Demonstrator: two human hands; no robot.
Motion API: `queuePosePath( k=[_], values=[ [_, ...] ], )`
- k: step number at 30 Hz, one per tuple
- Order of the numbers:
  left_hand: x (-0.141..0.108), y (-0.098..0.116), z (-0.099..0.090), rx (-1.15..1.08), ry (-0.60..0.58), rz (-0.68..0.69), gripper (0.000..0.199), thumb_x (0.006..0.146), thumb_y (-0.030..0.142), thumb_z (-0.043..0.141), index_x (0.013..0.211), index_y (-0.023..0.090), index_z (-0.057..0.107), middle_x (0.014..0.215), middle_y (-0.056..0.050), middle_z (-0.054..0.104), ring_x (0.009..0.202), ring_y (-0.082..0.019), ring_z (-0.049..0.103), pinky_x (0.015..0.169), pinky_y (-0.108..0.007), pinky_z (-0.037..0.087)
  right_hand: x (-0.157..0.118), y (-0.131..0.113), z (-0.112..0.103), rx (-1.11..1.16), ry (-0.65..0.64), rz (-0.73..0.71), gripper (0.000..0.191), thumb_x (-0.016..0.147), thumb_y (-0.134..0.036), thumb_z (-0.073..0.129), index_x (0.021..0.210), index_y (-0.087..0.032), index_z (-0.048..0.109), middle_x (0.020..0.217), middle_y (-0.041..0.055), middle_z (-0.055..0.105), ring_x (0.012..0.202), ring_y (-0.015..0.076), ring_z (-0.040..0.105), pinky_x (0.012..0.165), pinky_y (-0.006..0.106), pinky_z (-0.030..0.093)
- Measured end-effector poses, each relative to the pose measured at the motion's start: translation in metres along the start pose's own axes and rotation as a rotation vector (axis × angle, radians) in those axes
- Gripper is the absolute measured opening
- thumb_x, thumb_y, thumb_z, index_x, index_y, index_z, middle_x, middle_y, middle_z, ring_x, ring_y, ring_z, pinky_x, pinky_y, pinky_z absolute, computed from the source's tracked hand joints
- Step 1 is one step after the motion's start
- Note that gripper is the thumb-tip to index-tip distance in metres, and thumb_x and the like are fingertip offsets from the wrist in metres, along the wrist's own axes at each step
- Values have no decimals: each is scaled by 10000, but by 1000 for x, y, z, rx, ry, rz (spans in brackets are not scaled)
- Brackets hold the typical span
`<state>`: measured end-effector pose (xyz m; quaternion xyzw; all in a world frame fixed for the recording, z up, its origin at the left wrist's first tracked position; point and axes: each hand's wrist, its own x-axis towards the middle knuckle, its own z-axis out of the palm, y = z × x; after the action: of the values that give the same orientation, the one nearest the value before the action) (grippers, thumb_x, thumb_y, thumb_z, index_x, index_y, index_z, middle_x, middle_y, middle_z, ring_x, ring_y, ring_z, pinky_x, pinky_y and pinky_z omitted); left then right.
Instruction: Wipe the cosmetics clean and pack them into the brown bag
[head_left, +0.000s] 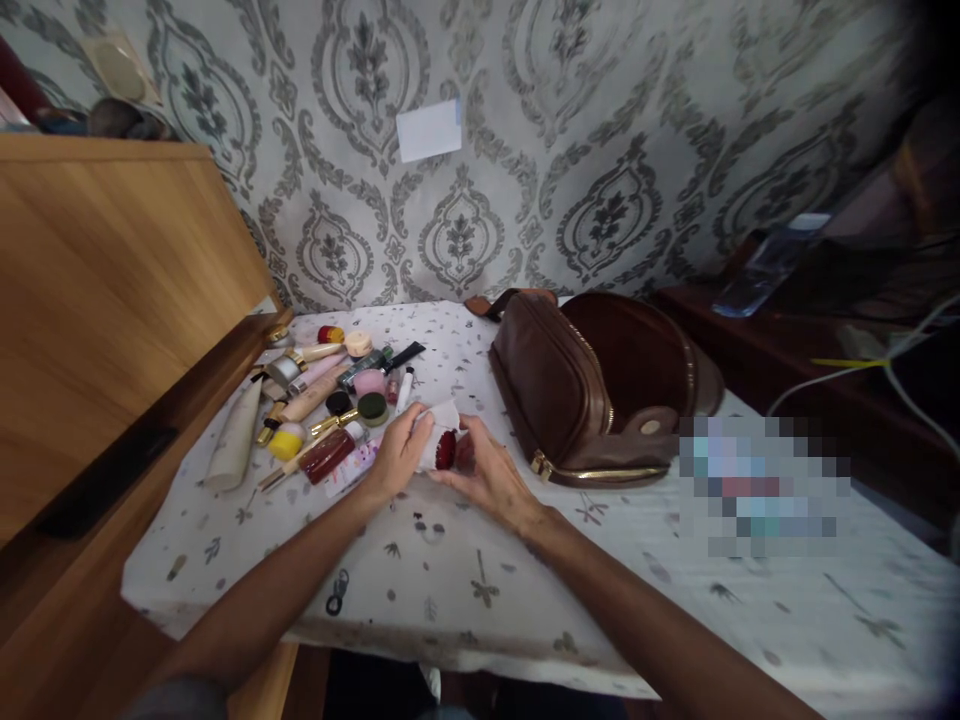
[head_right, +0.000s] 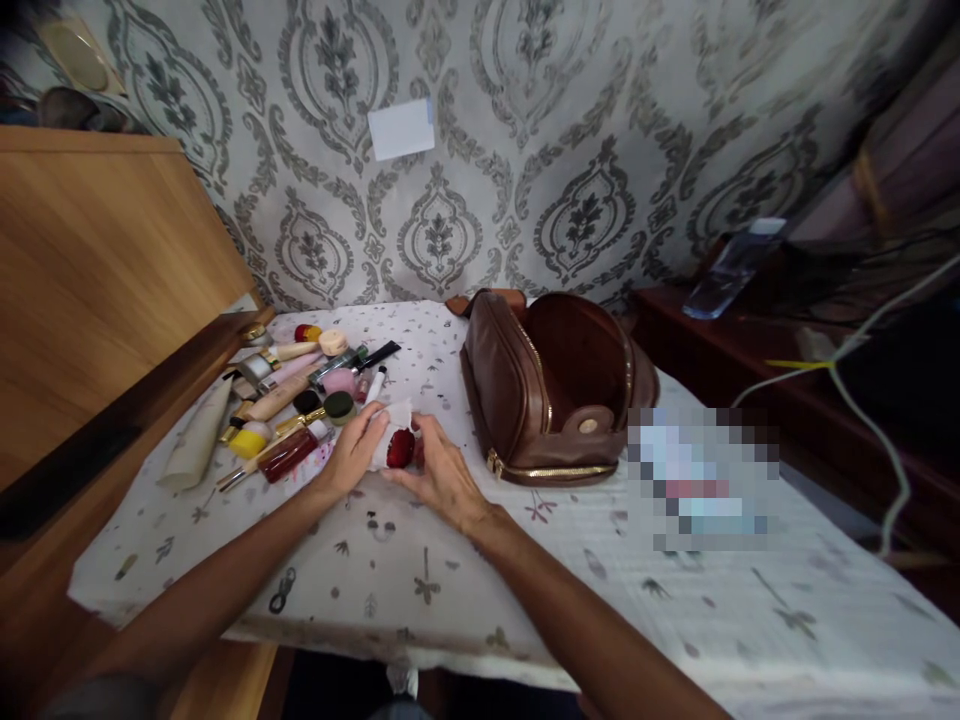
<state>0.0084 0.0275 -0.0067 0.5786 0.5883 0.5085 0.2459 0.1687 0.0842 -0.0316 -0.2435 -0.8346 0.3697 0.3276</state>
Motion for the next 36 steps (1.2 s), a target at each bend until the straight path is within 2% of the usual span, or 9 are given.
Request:
queuePosePath(
  k=[3,8,12,17,23,26,30,33,36],
  values=[
    [1,-1,-2,-27,27,-26,369,962,516,436,781,198,486,673,46,426,648,-124,424,632,-249,366,0,1,0,8,-11,14,673,785,-471,747,1325,-214,439,1017,72,638,790,211,631,742,378,538],
    [3,-13,-3,-136,56,-99,385,920,550,515,834,178,568,721,36,524,685,-124,491,665,-233,411,1,4,1,25,-4,45,729,723,-335,800,1351,-239,442,1052,58,656,810,203,646,793,387,549],
    [2,-15,-3,-337,-37,-198,382,841,535,649,988,184,633,847,13,645,738,-142,587,680,-232,462,0,5,2,14,-15,55,770,717,-280,787,1388,-223,413,1014,54,664,833,214,653,820,394,549],
    [1,-10,-6,-367,-125,-182,368,821,464,706,1062,189,662,1019,-34,709,945,-193,653,864,-280,500,-1,7,5,-51,3,50,847,710,-266,787,1449,-226,375,1030,66,662,902,241,665,858,420,551],
    [5,-34,-5,-285,66,-231,377,828,515,680,1008,184,696,962,-35,723,923,-218,659,840,-311,525,-1,9,6,-55,-9,-28,846,727,-216,776,1464,-268,362,1247,100,623,988,237,656,925,443,545],
    [9,-42,-1,-409,138,-244,402,797,536,711,996,187,700,952,-28,730,971,-214,664,897,-311,519,0,8,2,-51,-20,-55,833,741,-195,771,1465,-275,368,1247,90,618,1013,234,646,948,439,538],
    [12,-40,2,-646,244,-325,472,704,589,770,950,197,676,908,-24,729,951,-205,678,899,-312,521,1,4,-4,6,-7,-83,739,790,-249,755,1446,-281,415,1235,86,598,1015,231,636,923,424,548],
    [12,-31,-3,-672,203,-352,489,699,584,772,973,196,656,932,-43,730,943,-212,682,880,-322,525,3,3,-5,95,40,-58,610,814,-318,745,1370,-260,501,1193,87,586,1008,232,629,887,413,559],
    [7,-20,-10,-430,24,-203,437,827,528,681,1116,203,645,1092,-62,713,1063,-215,644,944,-312,487,6,8,0,231,115,10,563,799,-395,758,1293,-240,541,1145,80,575,907,208,642,840,405,576]
  ],
)
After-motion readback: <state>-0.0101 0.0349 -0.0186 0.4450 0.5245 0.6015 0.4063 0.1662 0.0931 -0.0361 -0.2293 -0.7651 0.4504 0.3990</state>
